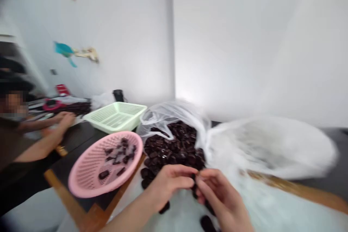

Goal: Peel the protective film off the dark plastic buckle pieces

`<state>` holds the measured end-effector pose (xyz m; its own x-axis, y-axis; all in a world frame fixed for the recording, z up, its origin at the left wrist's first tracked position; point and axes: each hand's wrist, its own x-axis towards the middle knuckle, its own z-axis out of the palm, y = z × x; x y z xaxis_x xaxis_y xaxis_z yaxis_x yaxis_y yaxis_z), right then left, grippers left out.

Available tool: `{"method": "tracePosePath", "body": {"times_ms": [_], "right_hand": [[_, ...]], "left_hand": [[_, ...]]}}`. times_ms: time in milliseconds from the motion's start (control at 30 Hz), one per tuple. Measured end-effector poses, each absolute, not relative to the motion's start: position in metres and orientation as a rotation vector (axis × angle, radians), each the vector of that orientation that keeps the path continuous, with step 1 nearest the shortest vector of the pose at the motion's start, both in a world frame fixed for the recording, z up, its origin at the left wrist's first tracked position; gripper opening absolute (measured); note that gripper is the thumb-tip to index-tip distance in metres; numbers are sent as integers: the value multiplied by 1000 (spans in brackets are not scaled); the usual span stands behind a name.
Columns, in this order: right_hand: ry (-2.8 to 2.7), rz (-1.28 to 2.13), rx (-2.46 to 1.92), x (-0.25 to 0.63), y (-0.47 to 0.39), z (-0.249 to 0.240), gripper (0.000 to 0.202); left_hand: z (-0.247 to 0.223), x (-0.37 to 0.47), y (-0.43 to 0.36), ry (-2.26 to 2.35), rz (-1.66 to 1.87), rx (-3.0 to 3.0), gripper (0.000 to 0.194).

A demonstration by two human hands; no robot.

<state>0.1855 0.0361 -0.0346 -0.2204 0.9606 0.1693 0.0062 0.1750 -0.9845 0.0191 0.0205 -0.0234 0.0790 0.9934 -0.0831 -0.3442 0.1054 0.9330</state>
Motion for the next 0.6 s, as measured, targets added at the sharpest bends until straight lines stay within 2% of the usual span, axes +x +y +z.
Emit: {"method": "tracePosePath", "body": {"times_ms": [267,600], "right_hand": [[-1122,1664,-722,190,27,-12,27],[-1134,1647,-697,195,26,-7,29]], "left_hand": [[-17,17,19,884,1171,833,33],[-20,19,18,952,1136,927,36]]}}
